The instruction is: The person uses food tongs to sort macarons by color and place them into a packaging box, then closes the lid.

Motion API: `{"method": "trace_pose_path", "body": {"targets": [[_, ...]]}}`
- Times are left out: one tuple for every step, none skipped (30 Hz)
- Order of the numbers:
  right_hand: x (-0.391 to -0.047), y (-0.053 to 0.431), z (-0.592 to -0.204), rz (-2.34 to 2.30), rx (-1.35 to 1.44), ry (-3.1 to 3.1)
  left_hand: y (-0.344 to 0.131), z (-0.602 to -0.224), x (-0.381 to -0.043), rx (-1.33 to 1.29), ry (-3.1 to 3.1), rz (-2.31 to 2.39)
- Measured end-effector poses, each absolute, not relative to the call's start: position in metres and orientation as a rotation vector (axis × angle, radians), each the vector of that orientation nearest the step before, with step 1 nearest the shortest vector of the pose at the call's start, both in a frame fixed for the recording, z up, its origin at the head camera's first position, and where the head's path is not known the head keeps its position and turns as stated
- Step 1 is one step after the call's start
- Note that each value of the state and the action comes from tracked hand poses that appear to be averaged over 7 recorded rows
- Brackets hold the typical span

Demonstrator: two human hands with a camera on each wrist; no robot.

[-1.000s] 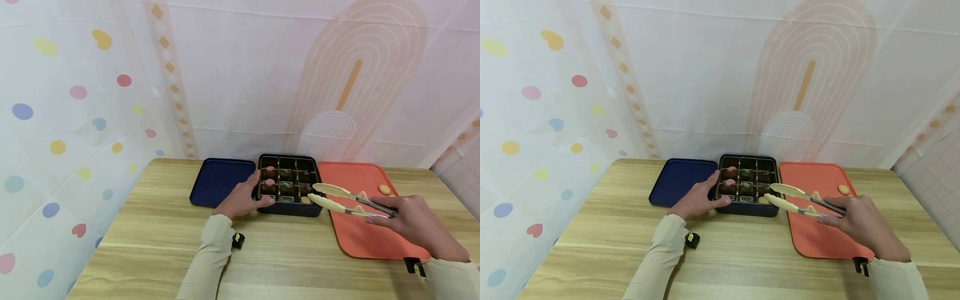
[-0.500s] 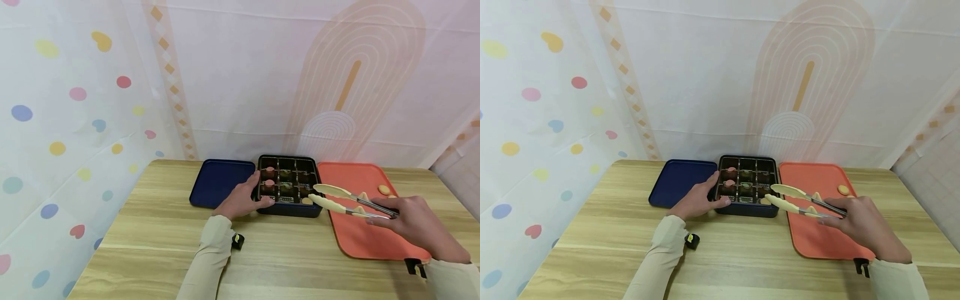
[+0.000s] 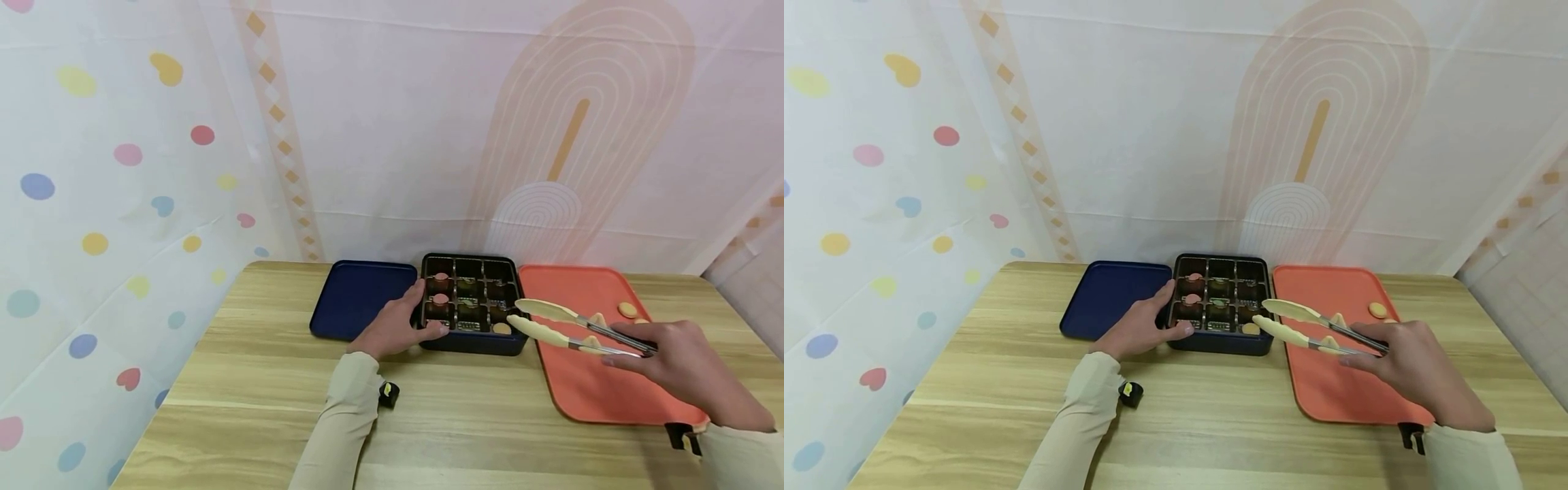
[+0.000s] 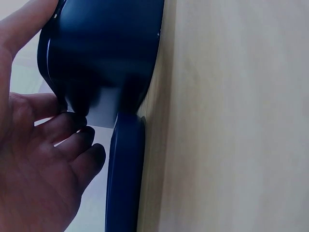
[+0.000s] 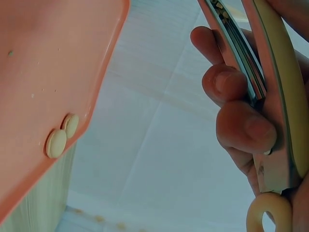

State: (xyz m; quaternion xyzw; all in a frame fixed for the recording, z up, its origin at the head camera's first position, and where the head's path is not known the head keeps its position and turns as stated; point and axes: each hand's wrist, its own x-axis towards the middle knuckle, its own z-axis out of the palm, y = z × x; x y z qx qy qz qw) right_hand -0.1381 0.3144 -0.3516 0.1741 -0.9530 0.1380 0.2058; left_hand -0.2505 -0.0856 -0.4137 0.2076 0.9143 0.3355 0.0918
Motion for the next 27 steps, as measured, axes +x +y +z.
{"method": "trace_pose_path", "body": {"targets": [[-0.137,0.316,-0.352,0.382,0.477,-2.643,-0.086,-0.414,-0.250,0.616,2.716,0.997],[-0.137,0.319,-0.352,0.377,0.469,-2.626,-0.086,-0.414,-0.250,0.616,2.720,0.994],[-0.136,0.321,-0.352,0.370,0.453,-2.613,-0.086,-0.414,-0.250,0.614,2.721,0.993],[-0.135,0.324,-0.352,0.364,0.432,-2.615,-0.086,-0.414,-0.250,0.612,2.720,0.993],[-0.134,0.328,-0.353,0.358,0.416,-2.610,-0.086,-0.414,-0.251,0.610,2.720,0.992],[-0.133,0.331,-0.353,0.352,0.398,-2.609,-0.086,-0.414,-0.250,0.610,2.720,0.991],[-0.131,0.335,-0.354,0.347,0.375,-2.608,-0.085,-0.414,-0.250,0.609,2.720,0.989],[-0.130,0.339,-0.355,0.351,0.360,-2.604,-0.085,-0.413,-0.250,0.608,2.721,0.986],[-0.128,0.343,-0.355,0.347,0.339,-2.602,-0.085,-0.413,-0.250,0.610,2.721,0.984],[-0.127,0.346,-0.356,0.338,0.319,-2.596,-0.085,-0.413,-0.251,0.611,2.723,0.980],[-0.125,0.350,-0.357,0.320,0.301,-2.585,-0.085,-0.413,-0.251,0.615,2.725,0.976],[-0.123,0.353,-0.358,0.297,0.264,-2.590,-0.085,-0.413,-0.251,0.614,2.725,0.975],[-0.121,0.356,-0.359,0.274,0.219,-2.597,-0.085,-0.412,-0.250,0.610,2.726,0.973],[-0.120,0.361,-0.362,0.250,0.170,-2.606,-0.085,-0.412,-0.250,0.609,2.727,0.973],[-0.120,0.368,-0.366,0.222,0.116,-2.620,-0.086,-0.412,-0.250,0.607,2.725,0.975],[-0.122,0.378,-0.374,0.189,0.060,-2.625,-0.086,-0.412,-0.250,0.603,2.725,0.976],[-0.124,0.387,-0.381,0.196,0.004,-2.654,-0.086,-0.411,-0.250,0.601,2.723,0.977],[-0.127,0.401,-0.392,0.205,-0.048,-2.663,-0.086,-0.411,-0.250,0.600,2.723,0.978],[-0.132,0.415,-0.403,0.227,-0.083,-2.667,-0.086,-0.411,-0.250,0.602,2.724,0.978],[-0.137,0.431,-0.416,0.250,-0.112,-2.664,-0.086,-0.411,-0.250,0.605,2.724,0.978],[-0.142,0.445,-0.427,0.296,-0.140,-2.677,-0.086,-0.412,-0.251,0.607,2.725,0.977],[-0.146,0.458,-0.438,0.326,-0.157,-2.672,-0.086,-0.412,-0.251,0.610,2.725,0.976],[-0.148,0.468,-0.444,0.381,-0.171,-2.678,-0.086,-0.412,-0.251,0.610,2.726,0.975],[-0.150,0.476,-0.452,0.389,-0.182,-2.665,-0.086,-0.412,-0.251,0.607,2.725,0.976],[-0.151,0.481,-0.455,0.400,-0.190,-2.658,-0.087,-0.412,-0.251,0.605,2.725,0.977],[-0.150,0.482,-0.455,0.404,-0.199,-2.649,-0.087,-0.412,-0.251,0.603,2.724,0.978],[-0.148,0.480,-0.453,0.414,-0.202,-2.637,-0.087,-0.412,-0.251,0.604,2.725,0.977]]}}
